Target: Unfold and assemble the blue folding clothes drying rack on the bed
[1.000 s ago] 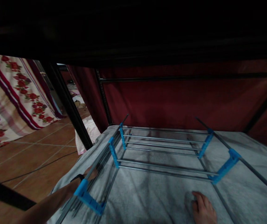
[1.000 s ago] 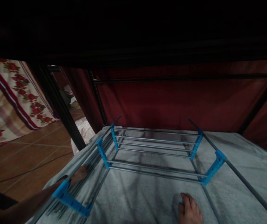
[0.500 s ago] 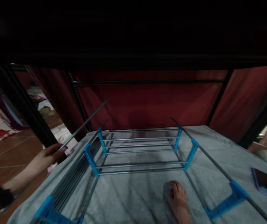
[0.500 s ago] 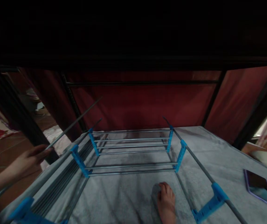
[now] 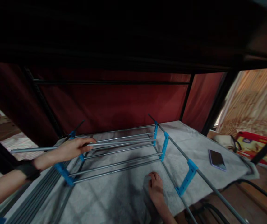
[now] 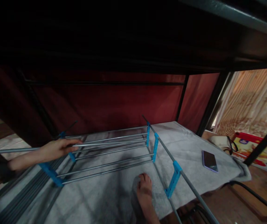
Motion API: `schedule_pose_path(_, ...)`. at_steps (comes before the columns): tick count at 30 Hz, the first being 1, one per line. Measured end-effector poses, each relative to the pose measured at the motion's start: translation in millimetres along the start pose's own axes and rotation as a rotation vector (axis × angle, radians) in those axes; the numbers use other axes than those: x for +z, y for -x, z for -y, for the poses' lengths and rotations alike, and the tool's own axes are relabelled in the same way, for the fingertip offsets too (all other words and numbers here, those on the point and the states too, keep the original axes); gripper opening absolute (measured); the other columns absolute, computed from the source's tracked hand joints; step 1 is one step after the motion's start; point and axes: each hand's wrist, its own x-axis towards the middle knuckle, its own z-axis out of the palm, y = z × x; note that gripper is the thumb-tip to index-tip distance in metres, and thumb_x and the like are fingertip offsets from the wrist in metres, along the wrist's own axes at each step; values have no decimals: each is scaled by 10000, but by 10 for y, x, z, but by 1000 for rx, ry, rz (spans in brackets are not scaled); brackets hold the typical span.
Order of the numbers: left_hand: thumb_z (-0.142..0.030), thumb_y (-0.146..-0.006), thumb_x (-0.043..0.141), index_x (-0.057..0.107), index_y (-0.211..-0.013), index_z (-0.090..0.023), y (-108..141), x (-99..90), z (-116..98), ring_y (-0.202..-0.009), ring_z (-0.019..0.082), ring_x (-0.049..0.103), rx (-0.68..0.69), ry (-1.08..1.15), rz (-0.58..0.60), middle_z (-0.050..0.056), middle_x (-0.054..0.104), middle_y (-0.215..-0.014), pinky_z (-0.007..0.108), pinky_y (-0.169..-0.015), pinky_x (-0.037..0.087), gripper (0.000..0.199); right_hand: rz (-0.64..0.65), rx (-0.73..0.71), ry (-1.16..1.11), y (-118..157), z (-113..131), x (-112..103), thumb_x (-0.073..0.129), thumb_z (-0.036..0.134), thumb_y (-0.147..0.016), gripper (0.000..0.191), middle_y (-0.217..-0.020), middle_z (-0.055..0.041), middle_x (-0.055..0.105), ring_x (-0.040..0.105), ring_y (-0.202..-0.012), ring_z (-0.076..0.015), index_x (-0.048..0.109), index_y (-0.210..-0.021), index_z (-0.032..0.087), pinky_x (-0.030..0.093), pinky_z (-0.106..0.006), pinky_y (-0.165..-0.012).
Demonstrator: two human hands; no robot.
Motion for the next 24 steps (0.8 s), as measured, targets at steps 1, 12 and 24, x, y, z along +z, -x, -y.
schedule_pose_path(1, -469, -856, 664, 783, -1097, -214, -54, 79, -87, -882, 186, 713, 52, -46, 91, -15, 794, -927, 184, -766, 478, 370, -4, 2, -12, -2, 0, 2, 470, 135, -805, 341, -1080, -62, 674, 623, -1031, -283, 683, -1034, 271, 466, -429, -947)
schedule_pose_path(12, -508, -912, 425, 765, -1170, -238, -159, 952, -300, -1113, 290, 720, 120, -23, 158, 88, 770, -1218, 347, -961, 525, 505, -62, 187, -389, -143, -35, -41, 545, 281, -803, 287, -1093, -33, 681, 628, -1083, -261, 679, -1057, 294, 483, -434, -1031)
schedule_pose_path(24, -579, -902, 458, 789, -1182, -312, 478, 1631, -33, -1164, 305, 712, -38, 46, 82, 37, 767, -1240, 368, -978, 556, 509, -174, 582, -917, -903, 291, -424, 743, 451, -635, 329, -931, -23, 731, 635, -851, -221, 705, -894, 252, 511, -394, -845)
